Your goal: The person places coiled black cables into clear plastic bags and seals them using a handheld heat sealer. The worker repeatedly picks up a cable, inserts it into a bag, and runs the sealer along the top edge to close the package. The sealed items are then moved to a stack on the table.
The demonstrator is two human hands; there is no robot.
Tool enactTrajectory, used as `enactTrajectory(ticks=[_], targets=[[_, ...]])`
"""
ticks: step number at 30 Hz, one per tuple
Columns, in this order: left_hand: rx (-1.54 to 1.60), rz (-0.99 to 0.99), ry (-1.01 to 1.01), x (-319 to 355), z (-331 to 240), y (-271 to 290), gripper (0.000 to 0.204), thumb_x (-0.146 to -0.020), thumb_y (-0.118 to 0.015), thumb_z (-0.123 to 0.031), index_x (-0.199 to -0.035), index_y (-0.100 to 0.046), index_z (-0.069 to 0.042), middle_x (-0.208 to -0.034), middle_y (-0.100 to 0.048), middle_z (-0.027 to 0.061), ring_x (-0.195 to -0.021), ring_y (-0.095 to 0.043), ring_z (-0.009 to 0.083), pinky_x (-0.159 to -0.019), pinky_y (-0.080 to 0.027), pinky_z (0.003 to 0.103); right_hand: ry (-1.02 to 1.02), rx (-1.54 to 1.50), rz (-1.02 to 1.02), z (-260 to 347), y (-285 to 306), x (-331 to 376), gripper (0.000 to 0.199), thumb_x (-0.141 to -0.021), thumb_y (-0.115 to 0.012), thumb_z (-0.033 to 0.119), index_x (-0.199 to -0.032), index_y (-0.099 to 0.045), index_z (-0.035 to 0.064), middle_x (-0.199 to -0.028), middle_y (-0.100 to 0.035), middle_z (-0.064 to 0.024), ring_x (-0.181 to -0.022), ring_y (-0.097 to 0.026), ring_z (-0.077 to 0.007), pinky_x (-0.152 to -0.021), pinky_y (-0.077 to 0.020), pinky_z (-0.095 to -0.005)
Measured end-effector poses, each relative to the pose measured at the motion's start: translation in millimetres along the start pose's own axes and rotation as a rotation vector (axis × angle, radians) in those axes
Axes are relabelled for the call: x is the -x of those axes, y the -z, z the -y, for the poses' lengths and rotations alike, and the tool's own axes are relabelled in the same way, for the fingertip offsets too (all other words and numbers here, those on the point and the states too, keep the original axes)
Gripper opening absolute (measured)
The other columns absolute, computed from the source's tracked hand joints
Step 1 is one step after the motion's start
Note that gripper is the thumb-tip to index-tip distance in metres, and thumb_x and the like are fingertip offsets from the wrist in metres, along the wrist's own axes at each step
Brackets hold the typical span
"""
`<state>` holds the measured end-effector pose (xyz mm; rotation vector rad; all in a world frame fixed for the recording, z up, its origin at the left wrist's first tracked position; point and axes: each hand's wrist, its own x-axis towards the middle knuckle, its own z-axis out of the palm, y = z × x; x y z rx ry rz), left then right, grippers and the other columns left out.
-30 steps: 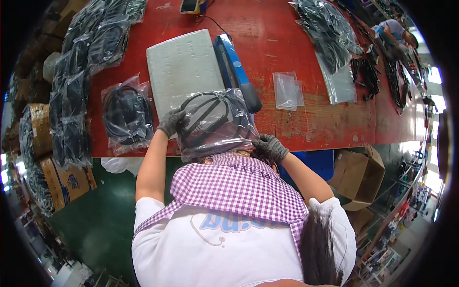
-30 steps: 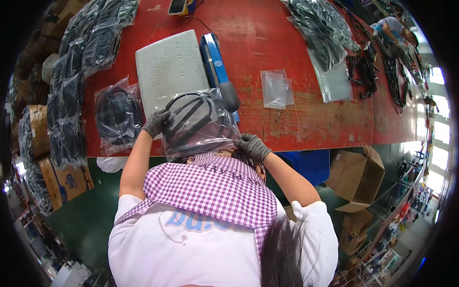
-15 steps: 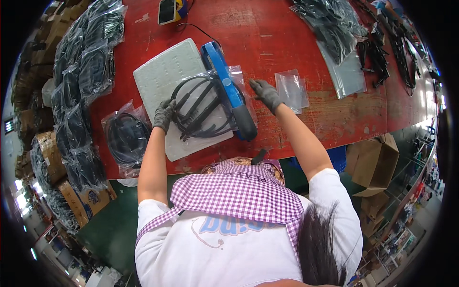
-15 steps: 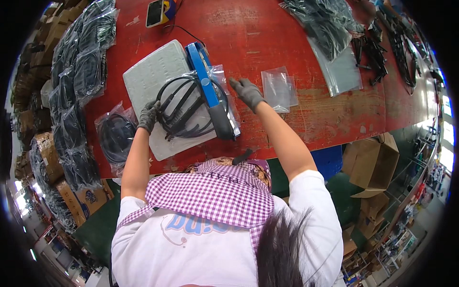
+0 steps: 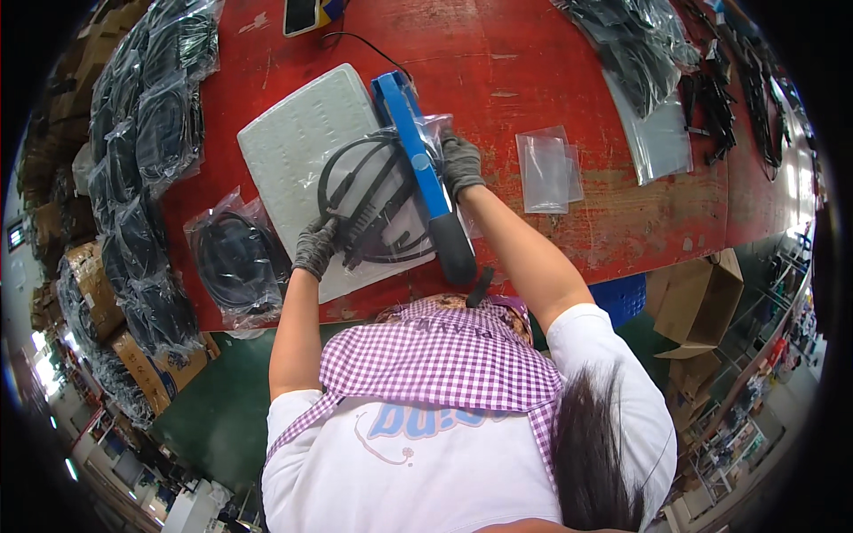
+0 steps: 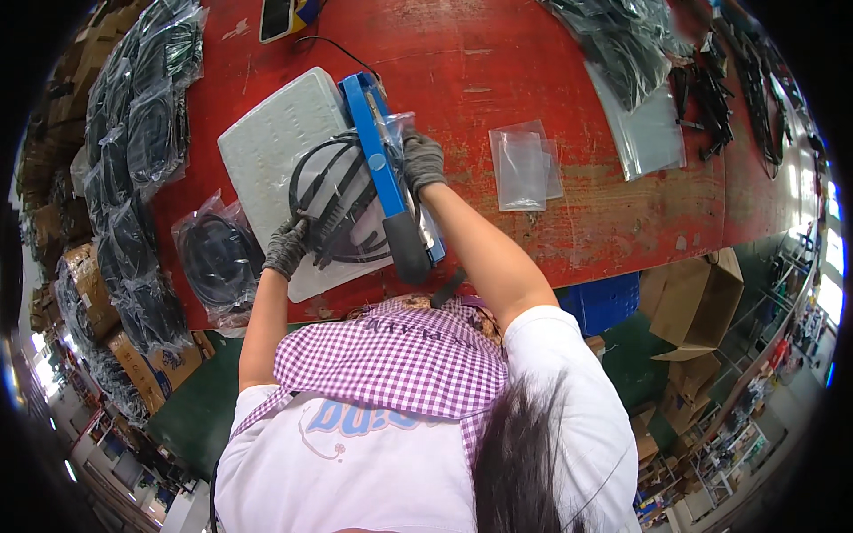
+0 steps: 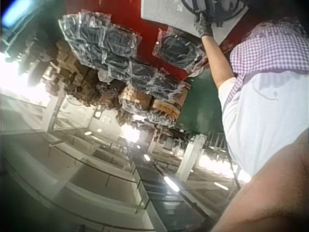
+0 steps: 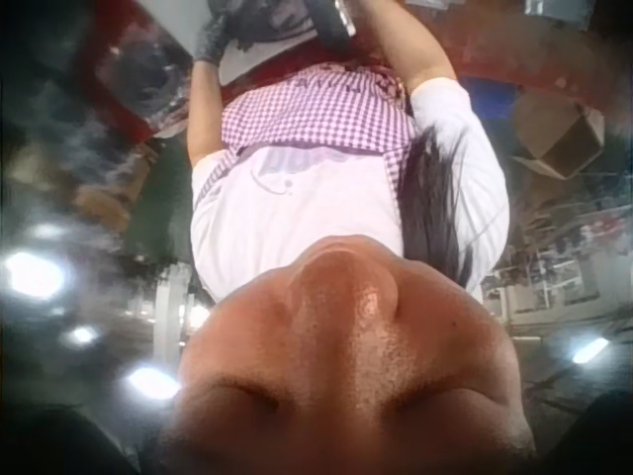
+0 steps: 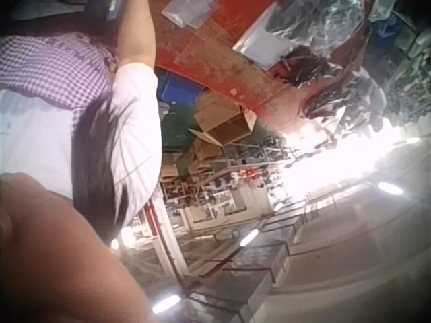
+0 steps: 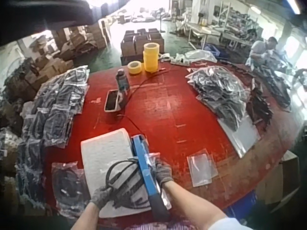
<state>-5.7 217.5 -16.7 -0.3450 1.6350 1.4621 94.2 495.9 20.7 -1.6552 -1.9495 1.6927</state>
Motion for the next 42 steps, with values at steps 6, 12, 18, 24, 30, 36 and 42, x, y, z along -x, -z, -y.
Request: enactTrajectory(ticks=[6, 12, 18, 24, 30, 36, 42], targets=[[-0.171, -0.101, -0.051, -3.7, -9.4, 7.9, 0.015, -0.080, -0.054, -0.012, -0.093, -0.057, -0.004, -0.076, -0.059, 0.0016, -0.061, -0.054, 0.0100, -0.051, -0.043, 0.022, 0.482, 0.735, 0.060, -7.3, 14.4, -50.3, 0.038, -0.083, -0.033, 0.037, -0.088, -0.057, 0.0086, -0.085, -0.058, -0.0189, -0.077, -0.056, -0.0324, -0.069, -0.0432, -0.0426], [-0.243, -0.178, -0.072, -14.5, -23.2, 35.2, 0.018, -0.078, -0.059, -0.019, -0.090, -0.060, -0.006, -0.069, -0.057, -0.0018, -0.052, -0.048, 0.0068, -0.044, -0.037, 0.021, 0.350, 0.496, -0.020, -2.7, 4.1, -56.9, 0.037, -0.076, -0.049, 0.038, -0.095, -0.051, 0.0073, -0.085, -0.057, -0.0207, -0.081, -0.055, -0.0346, -0.071, -0.0424, -0.0422], [-0.125, -0.177, -0.065, -17.5, -17.3, 51.3, 0.013, -0.076, -0.061, -0.019, -0.084, -0.060, -0.009, -0.062, -0.056, -0.0023, -0.045, -0.048, 0.0079, -0.039, -0.036, 0.021, 0.574, 0.508, 0.225, 32.8, 44.3, 84.8, 0.057, -0.077, -0.047, 0.038, -0.117, -0.036, -0.0011, -0.117, -0.040, -0.0219, -0.108, -0.041, -0.0313, -0.090, -0.0328, -0.0364], [-0.124, -0.127, -0.126, -24.1, -2.1, 66.2, 0.013, -0.077, -0.059, -0.018, -0.085, -0.061, -0.008, -0.067, -0.057, -0.0027, -0.053, -0.047, 0.0062, -0.045, -0.036, 0.020, 0.846, 0.911, -0.071, -54.6, 23.5, 135.2, 0.060, -0.072, -0.052, 0.021, -0.122, -0.028, -0.0031, -0.119, -0.036, -0.0254, -0.104, -0.041, -0.0391, -0.088, -0.0318, -0.0448], [0.264, 0.242, 0.071, -17.9, 10.0, 87.3, 0.017, -0.080, -0.052, -0.013, -0.096, -0.054, -0.006, -0.080, -0.057, 0.0015, -0.065, -0.054, 0.0121, -0.057, -0.045, 0.023, 1.055, 0.567, -0.127, -86.1, 12.4, 123.8, 0.050, -0.069, -0.054, 0.012, -0.116, -0.040, -0.0002, -0.115, -0.040, -0.0243, -0.096, -0.045, -0.0394, -0.081, -0.0377, -0.0451], [-0.014, 0.402, -0.052, 30.4, 34.0, 93.6, 0.023, -0.080, -0.051, -0.016, -0.103, -0.049, -0.012, -0.087, -0.055, 0.0012, -0.079, -0.053, 0.0132, -0.066, -0.047, 0.031, 1.059, 0.605, -0.129, -86.8, 9.1, 130.0, 0.050, -0.070, -0.054, 0.016, -0.115, -0.039, 0.0004, -0.117, -0.039, -0.0240, -0.099, -0.044, -0.0387, -0.083, -0.0364, -0.0450], [0.480, -0.250, -0.078, 73.7, 76.0, 39.6, 0.036, -0.076, -0.057, -0.011, -0.109, -0.043, -0.004, -0.084, -0.056, 0.0061, -0.069, -0.055, 0.0155, -0.058, -0.048, 0.026, 1.040, 0.596, -0.105, -95.1, 2.8, 129.3, 0.051, -0.070, -0.053, 0.015, -0.117, -0.038, 0.0016, -0.120, -0.037, -0.0228, -0.104, -0.042, -0.0379, -0.086, -0.0351, -0.0432]])
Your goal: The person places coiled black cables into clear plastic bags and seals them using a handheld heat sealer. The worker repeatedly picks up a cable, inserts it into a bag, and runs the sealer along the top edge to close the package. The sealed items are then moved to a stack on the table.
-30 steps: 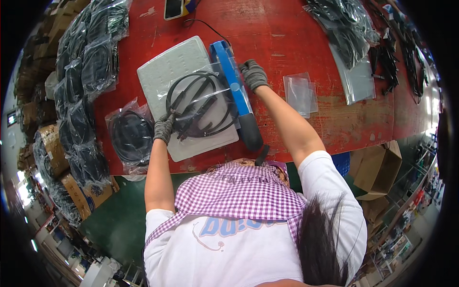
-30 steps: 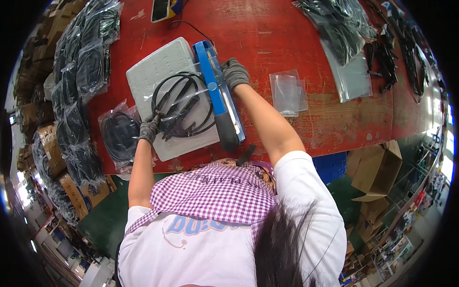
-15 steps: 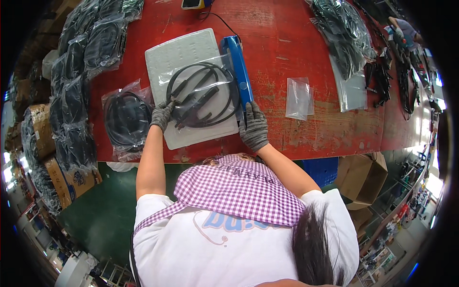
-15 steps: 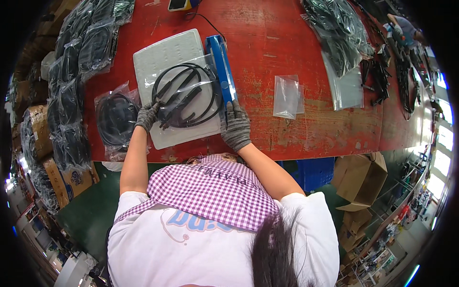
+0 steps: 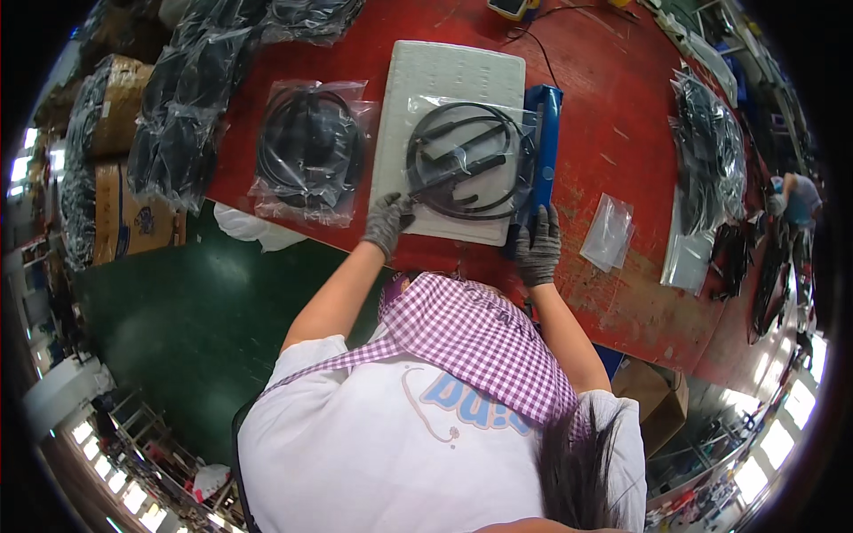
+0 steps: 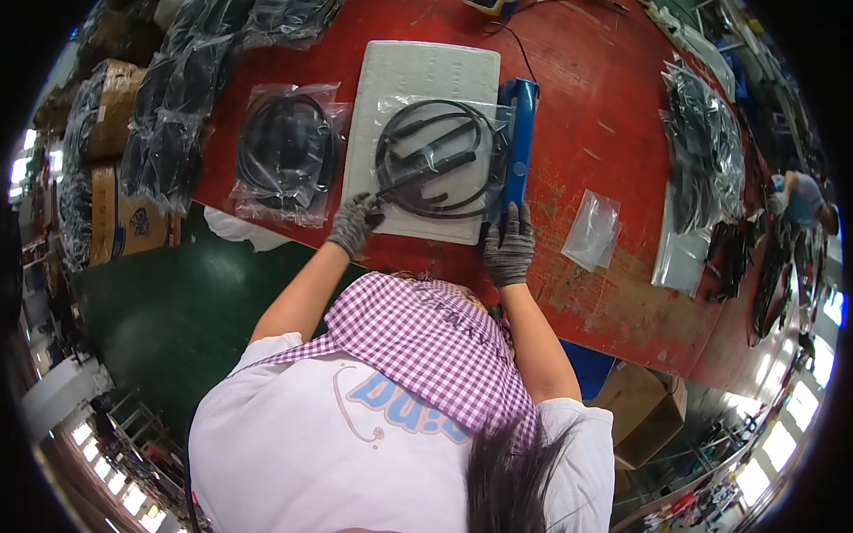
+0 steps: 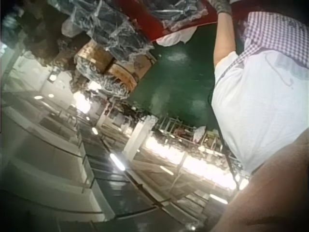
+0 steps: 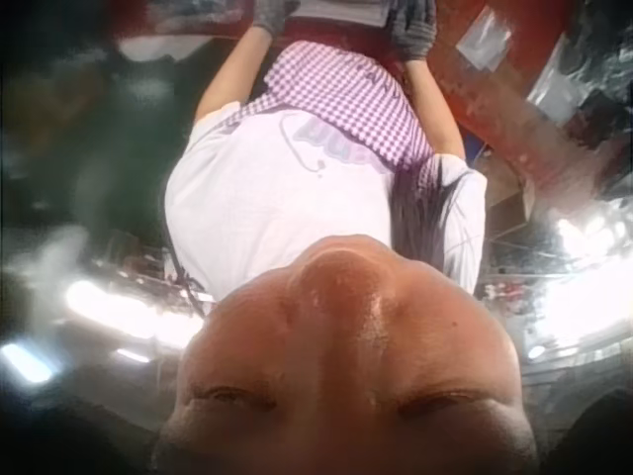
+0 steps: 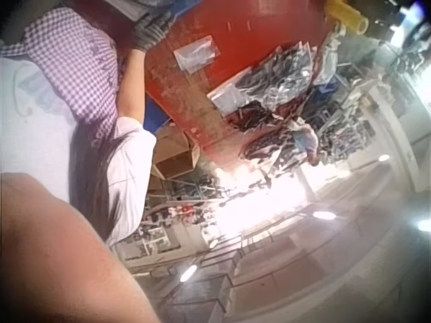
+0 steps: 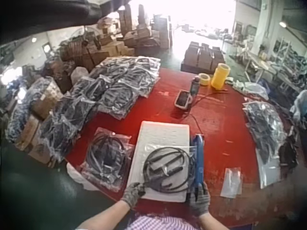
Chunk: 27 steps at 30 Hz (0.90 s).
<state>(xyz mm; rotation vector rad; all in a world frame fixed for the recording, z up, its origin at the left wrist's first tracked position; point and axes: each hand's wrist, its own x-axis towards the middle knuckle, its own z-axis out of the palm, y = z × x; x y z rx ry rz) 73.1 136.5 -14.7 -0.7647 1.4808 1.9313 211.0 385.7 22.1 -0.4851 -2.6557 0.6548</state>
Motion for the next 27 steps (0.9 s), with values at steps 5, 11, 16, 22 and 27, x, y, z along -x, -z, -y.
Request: enactTrajectory(ticks=[5, 11, 16, 22, 27], targets=[[0.299, 0.119, 0.300, 38.8, 44.5, -25.0, 0.026, -0.077, -0.054, -0.012, -0.101, -0.048, -0.005, -0.090, -0.056, 0.0085, -0.083, -0.053, 0.0219, -0.070, -0.048, 0.035, -0.005, -0.024, 0.003, -0.2, 1.7, -0.2, 0.051, -0.070, -0.053, 0.015, -0.118, -0.038, 0.0037, -0.121, -0.035, -0.0219, -0.106, -0.040, -0.0377, -0.087, -0.0350, -0.0425], [0.581, 0.059, 0.447, 40.3, 29.4, -75.2, 0.015, -0.074, -0.056, -0.015, -0.085, -0.054, -0.006, -0.088, -0.053, 0.0095, -0.087, -0.050, 0.0257, -0.080, -0.042, 0.044, -0.057, -0.018, 0.016, 0.8, 7.7, -1.5, 0.050, -0.071, -0.053, 0.017, -0.117, -0.040, 0.0033, -0.119, -0.038, -0.0221, -0.102, -0.043, -0.0383, -0.086, -0.0364, -0.0423], [0.514, -0.068, 0.558, 30.0, 39.6, -106.3, 0.015, -0.074, -0.059, -0.023, -0.072, -0.053, -0.010, -0.070, -0.050, 0.0063, -0.069, -0.048, 0.0201, -0.075, -0.043, 0.042, -0.042, -0.032, -0.007, -2.1, 3.7, 1.1, 0.049, -0.070, -0.053, 0.016, -0.116, -0.041, 0.0025, -0.118, -0.039, -0.0223, -0.103, -0.043, -0.0378, -0.085, -0.0366, -0.0426], [0.524, -0.114, 0.599, -2.3, 60.3, -114.4, 0.016, -0.077, -0.058, -0.026, -0.074, -0.050, -0.012, -0.061, -0.046, 0.0020, -0.059, -0.046, 0.0161, -0.060, -0.044, 0.035, -0.105, -0.037, 0.033, 4.3, 11.2, -2.1, 0.050, -0.071, -0.055, 0.015, -0.118, -0.040, 0.0054, -0.122, -0.036, -0.0182, -0.104, -0.044, -0.0322, -0.085, -0.0392, -0.0379], [0.408, -0.176, 0.496, 10.8, 49.0, -117.0, 0.015, -0.078, -0.057, -0.026, -0.079, -0.049, -0.013, -0.064, -0.045, 0.0007, -0.055, -0.043, 0.0147, -0.054, -0.043, 0.028, -0.357, -0.559, 0.215, -3.9, 44.5, -18.7, 0.047, -0.074, -0.060, 0.014, -0.117, -0.042, 0.0048, -0.116, -0.044, -0.0112, -0.102, -0.047, -0.0201, -0.084, -0.0400, -0.0308]])
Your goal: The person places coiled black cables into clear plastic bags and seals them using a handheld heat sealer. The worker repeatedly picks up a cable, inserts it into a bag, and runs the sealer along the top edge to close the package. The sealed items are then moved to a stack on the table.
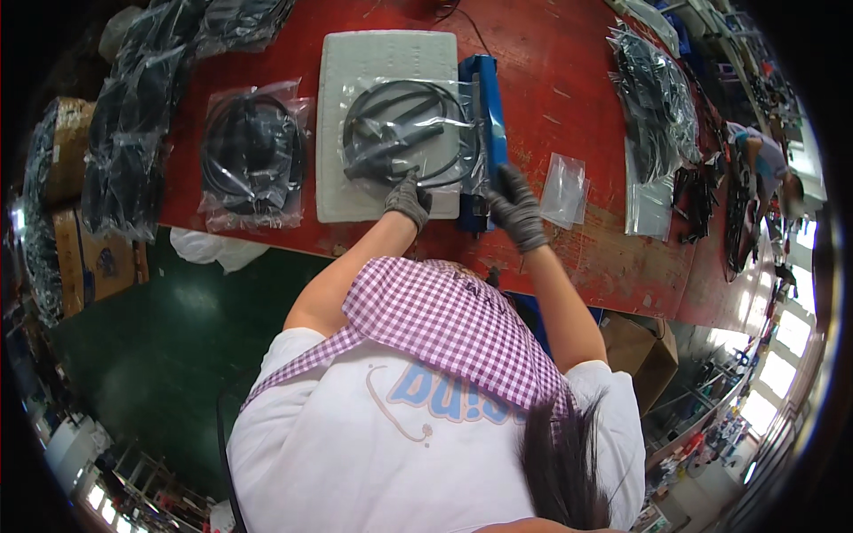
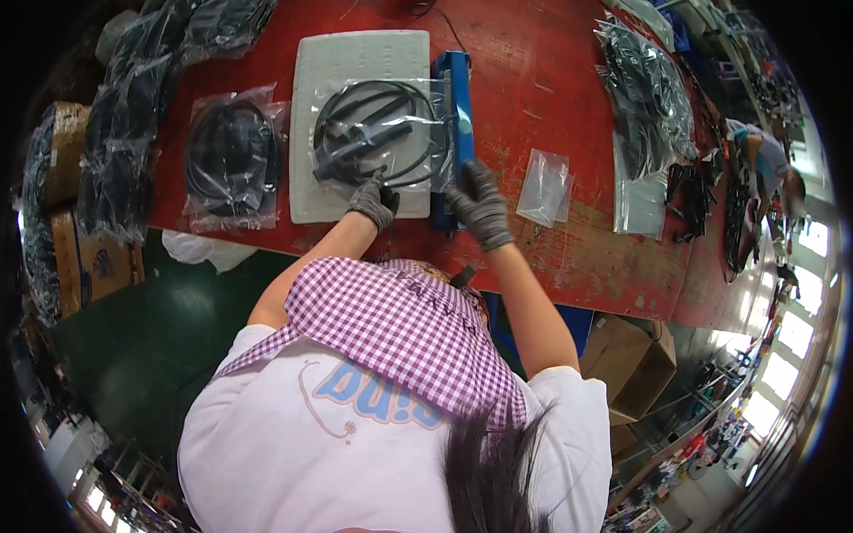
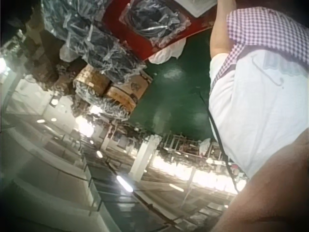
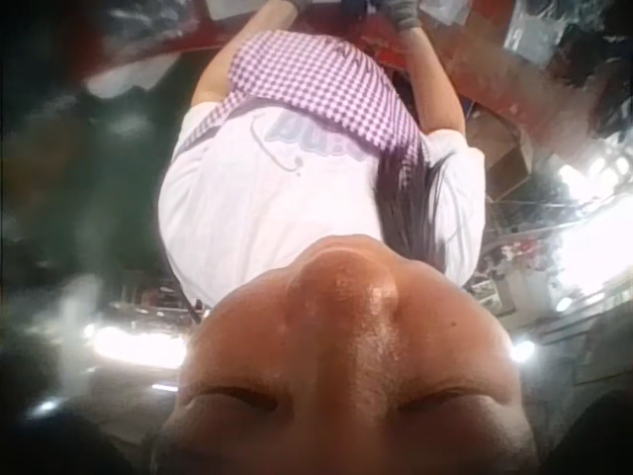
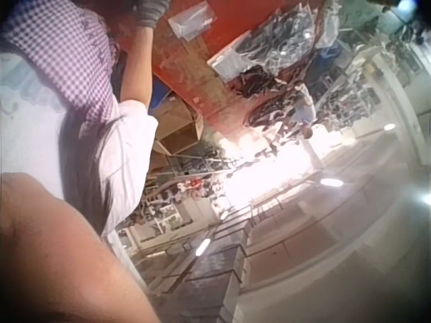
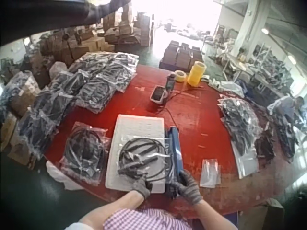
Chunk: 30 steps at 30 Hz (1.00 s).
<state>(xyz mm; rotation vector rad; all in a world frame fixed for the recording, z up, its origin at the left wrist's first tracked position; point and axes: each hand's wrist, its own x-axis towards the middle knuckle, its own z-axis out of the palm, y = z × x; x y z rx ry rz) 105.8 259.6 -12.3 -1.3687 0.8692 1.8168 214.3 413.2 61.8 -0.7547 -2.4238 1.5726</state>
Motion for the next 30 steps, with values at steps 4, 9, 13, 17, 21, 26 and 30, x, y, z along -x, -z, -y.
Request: enactTrajectory(ticks=[4, 9, 13, 17, 21, 26, 30], targets=[[-0.127, -0.006, -0.296, 6.9, -28.3, 10.2, 0.018, -0.077, -0.058, -0.021, -0.090, -0.050, -0.011, -0.071, -0.051, 0.0020, -0.057, -0.048, 0.0146, -0.053, -0.044, 0.026, -0.074, -0.351, 0.005, 58.3, 38.6, -16.2, 0.037, -0.079, -0.055, 0.010, -0.114, -0.045, 0.0031, -0.105, -0.052, -0.0063, -0.096, -0.049, -0.0148, -0.080, -0.0422, -0.0263], [-0.597, -0.008, -1.089, 19.1, -133.1, 52.6, 0.020, -0.082, -0.051, -0.020, -0.095, -0.054, -0.005, -0.082, -0.059, 0.0053, -0.070, -0.055, 0.0111, -0.059, -0.044, 0.023, -0.237, -0.294, -0.107, -20.6, 80.6, -29.6, 0.039, -0.079, -0.054, 0.011, -0.115, -0.042, 0.0002, -0.108, -0.049, -0.0089, -0.097, -0.048, -0.0168, -0.079, -0.0442, -0.0297], [-1.532, -0.432, -1.111, 113.6, -249.8, 89.0, 0.045, -0.081, -0.048, -0.037, -0.113, -0.047, -0.005, -0.085, -0.060, 0.0126, -0.074, -0.055, 0.0201, -0.069, -0.042, 0.034, -0.519, -0.012, -0.215, -98.7, 106.1, 5.8, 0.042, -0.077, -0.055, 0.022, -0.112, -0.045, -0.0004, -0.105, -0.052, -0.0108, -0.094, -0.051, -0.0191, -0.077, -0.0441, -0.0287], [-1.028, -0.017, -1.169, 93.8, -363.1, 154.3, 0.032, -0.080, -0.053, -0.024, -0.105, -0.054, -0.004, -0.086, -0.057, 0.0021, -0.071, -0.049, 0.0083, -0.061, -0.040, 0.021, -0.621, 0.371, -0.163, -157.6, 122.3, 55.7, 0.048, -0.072, -0.058, 0.028, -0.110, -0.047, 0.0007, -0.103, -0.055, -0.0148, -0.095, -0.052, -0.0241, -0.079, -0.0425, -0.0316], [-1.822, -0.616, -1.209, 7.2, -449.7, 230.3, 0.039, -0.083, -0.042, -0.030, -0.114, -0.046, -0.008, -0.104, -0.054, 0.0168, -0.093, -0.053, 0.0292, -0.079, -0.040, 0.036, -0.676, 0.644, -0.094, -145.9, 124.5, 68.8, 0.054, -0.069, -0.057, 0.036, -0.110, -0.047, 0.0023, -0.107, -0.052, -0.0174, -0.099, -0.051, -0.0288, -0.084, -0.0394, -0.0351], [-1.428, -1.014, -1.168, -17.1, -387.0, 178.1, 0.043, -0.075, -0.054, -0.022, -0.115, -0.045, -0.009, -0.101, -0.054, 0.0154, -0.087, -0.053, 0.0251, -0.075, -0.042, 0.036, -0.808, 0.568, -0.187, -152.4, 124.1, 77.8, 0.057, -0.069, -0.056, 0.041, -0.112, -0.047, 0.0039, -0.110, -0.050, -0.0177, -0.104, -0.047, -0.0298, -0.086, -0.0376, -0.0357], [-1.636, -0.963, -1.612, 20.5, -324.3, 126.6, 0.040, -0.075, -0.053, -0.023, -0.113, -0.046, -0.011, -0.105, -0.052, 0.0159, -0.096, -0.050, 0.0283, -0.080, -0.039, 0.038, -0.911, 0.476, -0.478, -196.0, 130.5, 51.3, 0.067, -0.066, -0.060, 0.044, -0.117, -0.042, 0.0052, -0.116, -0.045, -0.0180, -0.105, -0.046, -0.0302, -0.088, -0.0365, -0.0357]])
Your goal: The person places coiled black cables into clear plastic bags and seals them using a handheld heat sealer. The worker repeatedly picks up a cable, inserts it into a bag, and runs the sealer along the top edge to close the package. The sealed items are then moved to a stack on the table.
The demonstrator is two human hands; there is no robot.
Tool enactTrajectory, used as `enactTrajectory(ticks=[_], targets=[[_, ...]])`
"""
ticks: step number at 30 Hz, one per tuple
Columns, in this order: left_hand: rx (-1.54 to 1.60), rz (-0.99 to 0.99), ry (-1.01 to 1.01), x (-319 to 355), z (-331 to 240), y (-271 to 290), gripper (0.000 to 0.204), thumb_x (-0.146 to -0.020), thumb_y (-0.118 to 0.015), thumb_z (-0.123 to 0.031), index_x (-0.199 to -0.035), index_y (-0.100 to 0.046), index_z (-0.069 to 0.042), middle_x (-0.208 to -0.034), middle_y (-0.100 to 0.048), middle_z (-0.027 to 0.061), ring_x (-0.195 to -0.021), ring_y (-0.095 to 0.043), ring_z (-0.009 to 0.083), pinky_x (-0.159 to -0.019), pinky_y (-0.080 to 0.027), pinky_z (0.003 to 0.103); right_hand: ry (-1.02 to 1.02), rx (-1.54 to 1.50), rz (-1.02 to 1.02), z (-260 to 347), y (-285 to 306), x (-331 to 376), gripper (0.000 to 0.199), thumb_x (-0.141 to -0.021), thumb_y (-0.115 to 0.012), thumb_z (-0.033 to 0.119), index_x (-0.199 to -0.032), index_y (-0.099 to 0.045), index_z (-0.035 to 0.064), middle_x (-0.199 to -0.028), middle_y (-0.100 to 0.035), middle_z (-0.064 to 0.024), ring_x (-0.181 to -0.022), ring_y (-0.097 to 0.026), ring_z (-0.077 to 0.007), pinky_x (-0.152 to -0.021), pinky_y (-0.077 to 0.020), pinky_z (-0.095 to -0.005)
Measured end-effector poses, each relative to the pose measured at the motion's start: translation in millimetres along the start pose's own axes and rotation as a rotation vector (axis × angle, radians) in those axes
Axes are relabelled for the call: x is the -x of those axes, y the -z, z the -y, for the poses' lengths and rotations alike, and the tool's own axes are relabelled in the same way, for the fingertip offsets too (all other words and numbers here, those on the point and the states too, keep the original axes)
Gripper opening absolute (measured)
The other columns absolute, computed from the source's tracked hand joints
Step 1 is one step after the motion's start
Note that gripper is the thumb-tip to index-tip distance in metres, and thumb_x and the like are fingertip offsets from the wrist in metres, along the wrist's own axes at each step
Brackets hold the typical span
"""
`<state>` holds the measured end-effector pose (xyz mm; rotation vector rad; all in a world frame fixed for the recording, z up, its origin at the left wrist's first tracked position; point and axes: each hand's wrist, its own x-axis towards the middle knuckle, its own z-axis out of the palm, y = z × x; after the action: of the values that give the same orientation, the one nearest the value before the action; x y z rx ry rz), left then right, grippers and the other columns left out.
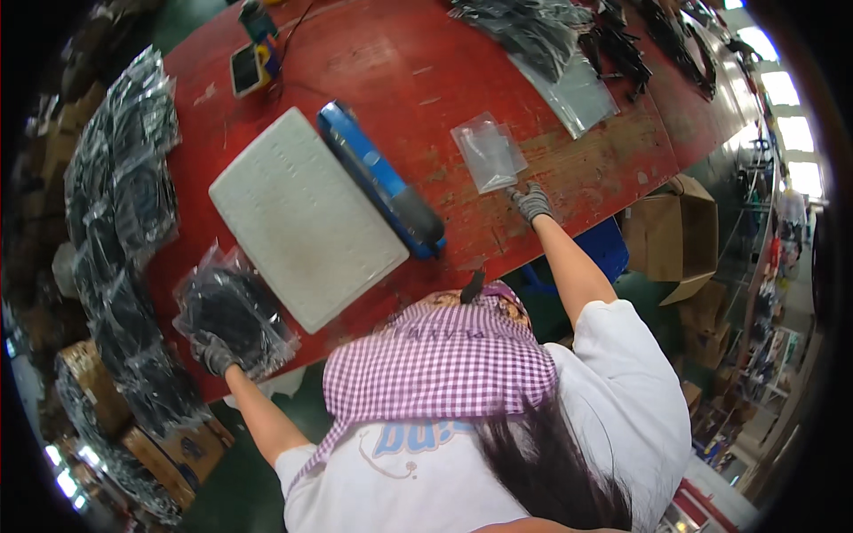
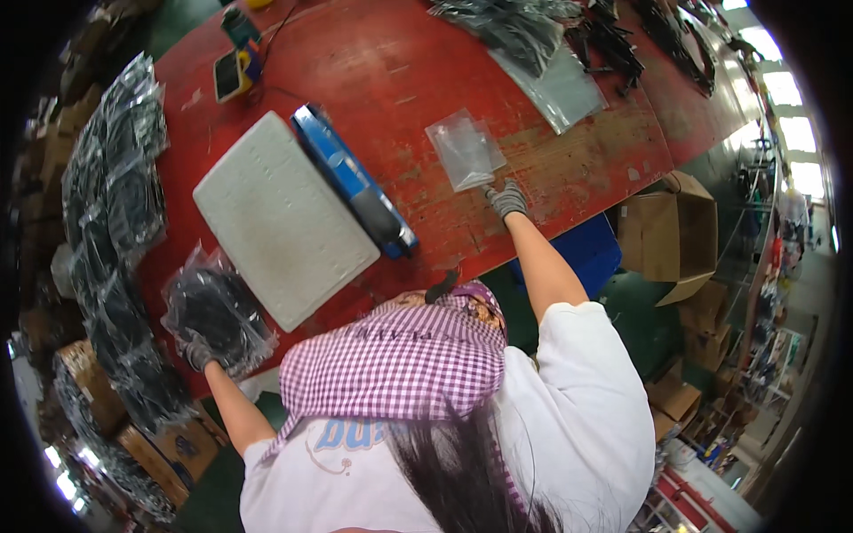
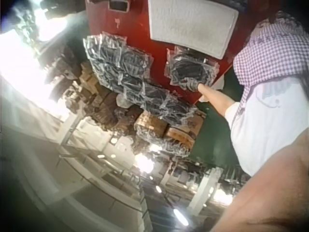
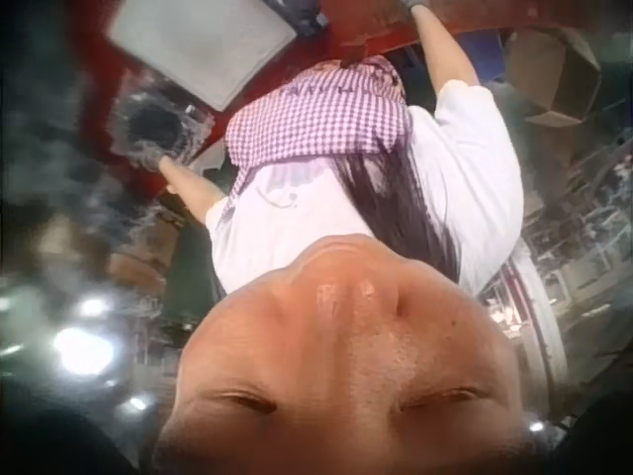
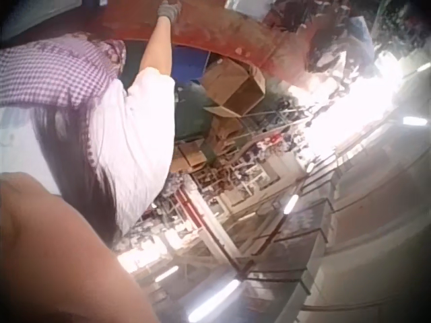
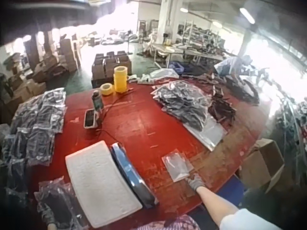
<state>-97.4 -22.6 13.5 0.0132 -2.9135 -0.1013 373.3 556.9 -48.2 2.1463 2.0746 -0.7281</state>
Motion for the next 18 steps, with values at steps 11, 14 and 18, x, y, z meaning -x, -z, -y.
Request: enactTrajectory(ticks=[11, 14, 18], targets=[[0.389, 0.236, -0.184, 128.1, -189.2, 81.1, 0.027, -0.076, -0.052, -0.013, -0.102, -0.051, -0.003, -0.109, -0.047, 0.0138, -0.103, -0.044, 0.0271, -0.089, -0.033, 0.034, 0.407, -0.085, 0.165, 85.2, -17.7, -111.4, 0.029, -0.066, -0.058, 0.026, -0.088, -0.055, 0.0081, -0.091, -0.056, -0.0184, -0.085, -0.054, -0.0324, -0.075, -0.0424, -0.0396], [0.326, 0.226, -0.282, 148.3, -215.7, 80.5, 0.024, -0.077, -0.051, -0.013, -0.097, -0.054, -0.001, -0.111, -0.045, 0.0132, -0.106, -0.042, 0.0255, -0.091, -0.031, 0.032, 0.437, -0.126, 0.155, 101.9, -0.6, -150.4, 0.025, -0.066, -0.059, 0.025, -0.084, -0.055, 0.0078, -0.087, -0.057, -0.0173, -0.081, -0.054, -0.0319, -0.072, -0.0430, -0.0397], [0.259, 0.181, -0.278, 167.0, -274.0, 118.5, 0.021, -0.076, -0.051, -0.010, -0.094, -0.055, 0.000, -0.112, -0.044, 0.0125, -0.106, -0.042, 0.0245, -0.091, -0.031, 0.031, 0.451, -0.293, 0.142, 148.1, 37.9, -206.7, 0.026, -0.066, -0.060, 0.024, -0.086, -0.055, 0.0078, -0.087, -0.057, -0.0171, -0.082, -0.054, -0.0317, -0.072, -0.0428, -0.0392]])
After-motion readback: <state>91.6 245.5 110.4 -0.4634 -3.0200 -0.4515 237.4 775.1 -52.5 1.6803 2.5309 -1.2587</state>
